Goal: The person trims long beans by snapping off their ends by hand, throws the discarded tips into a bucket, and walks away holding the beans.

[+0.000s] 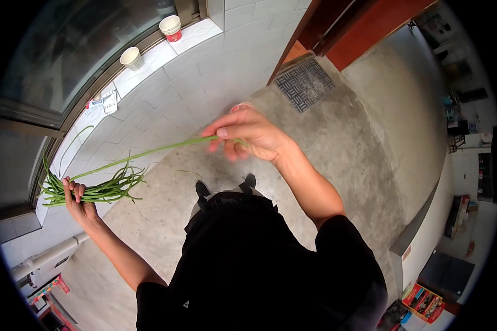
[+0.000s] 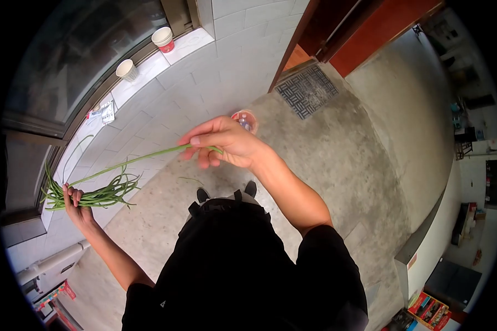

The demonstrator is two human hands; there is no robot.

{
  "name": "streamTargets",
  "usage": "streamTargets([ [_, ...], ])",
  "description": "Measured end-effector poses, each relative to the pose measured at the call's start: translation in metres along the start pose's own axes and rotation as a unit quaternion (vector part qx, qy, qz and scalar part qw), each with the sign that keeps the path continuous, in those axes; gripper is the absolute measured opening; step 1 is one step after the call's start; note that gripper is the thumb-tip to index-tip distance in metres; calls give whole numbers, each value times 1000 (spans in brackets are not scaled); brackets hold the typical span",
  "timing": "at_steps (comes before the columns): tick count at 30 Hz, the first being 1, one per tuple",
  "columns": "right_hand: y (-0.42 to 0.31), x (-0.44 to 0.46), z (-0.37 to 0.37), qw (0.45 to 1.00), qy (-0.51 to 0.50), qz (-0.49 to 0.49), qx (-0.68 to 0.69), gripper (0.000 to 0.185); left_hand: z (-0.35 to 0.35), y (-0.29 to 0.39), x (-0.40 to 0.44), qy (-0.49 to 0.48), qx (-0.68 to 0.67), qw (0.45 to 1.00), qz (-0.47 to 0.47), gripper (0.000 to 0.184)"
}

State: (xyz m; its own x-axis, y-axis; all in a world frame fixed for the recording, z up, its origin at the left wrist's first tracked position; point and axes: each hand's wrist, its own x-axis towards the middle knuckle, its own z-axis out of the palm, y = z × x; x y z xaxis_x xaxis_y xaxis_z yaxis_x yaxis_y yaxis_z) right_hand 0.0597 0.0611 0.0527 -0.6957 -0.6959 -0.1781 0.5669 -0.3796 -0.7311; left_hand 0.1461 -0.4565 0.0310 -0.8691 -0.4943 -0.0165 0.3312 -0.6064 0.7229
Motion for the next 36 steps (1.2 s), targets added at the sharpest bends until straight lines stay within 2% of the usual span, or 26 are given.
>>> streamTargets([
  [4, 6, 9, 0, 999, 5, 28, -37, 20, -25, 13, -6, 52, 32, 998, 21, 19],
  [6, 13, 27, -4, 986, 70, -3, -154, 11, -69, 14, 5, 54, 61, 996, 34, 23],
  [8, 15, 51, -12, 961, 125, 20, -244, 8, -60, 4, -3, 108, 127, 984, 63, 25],
  [9, 16, 67, -18, 964, 95, 24, -249, 8, -45, 1, -8, 145, 150, 976, 69, 23],
  [11, 23, 93, -29, 958, 116, 41, -259, 11, -29, -1, -15, 153, 166, 970, 86, 17],
  [15, 21, 140, -40, 968, 71, 34, -236, 11, -16, 3, -25, 192, 178, 958, 115, 10],
  [16, 54, 179, -32, 967, 63, 28, -244, 10, -60, 7, -11, 204, 187, 953, 126, 10],
  [21, 71, 274, 11, 942, 24, 11, -333, 8, -128, 49, 34, 263, 194, 935, 135, 13],
  [24, 91, 335, 32, 926, 55, -28, -373, 6, -156, 70, 74, 281, 203, 930, 122, 14],
  [29, 106, 413, 58, 936, 167, -121, -284, 5, -191, 71, 146, 247, 214, 941, 87, 14],
  [36, 105, 449, 61, 914, 236, -130, -303, 7, -211, 45, 203, 270, 240, 931, 58, 8],
])
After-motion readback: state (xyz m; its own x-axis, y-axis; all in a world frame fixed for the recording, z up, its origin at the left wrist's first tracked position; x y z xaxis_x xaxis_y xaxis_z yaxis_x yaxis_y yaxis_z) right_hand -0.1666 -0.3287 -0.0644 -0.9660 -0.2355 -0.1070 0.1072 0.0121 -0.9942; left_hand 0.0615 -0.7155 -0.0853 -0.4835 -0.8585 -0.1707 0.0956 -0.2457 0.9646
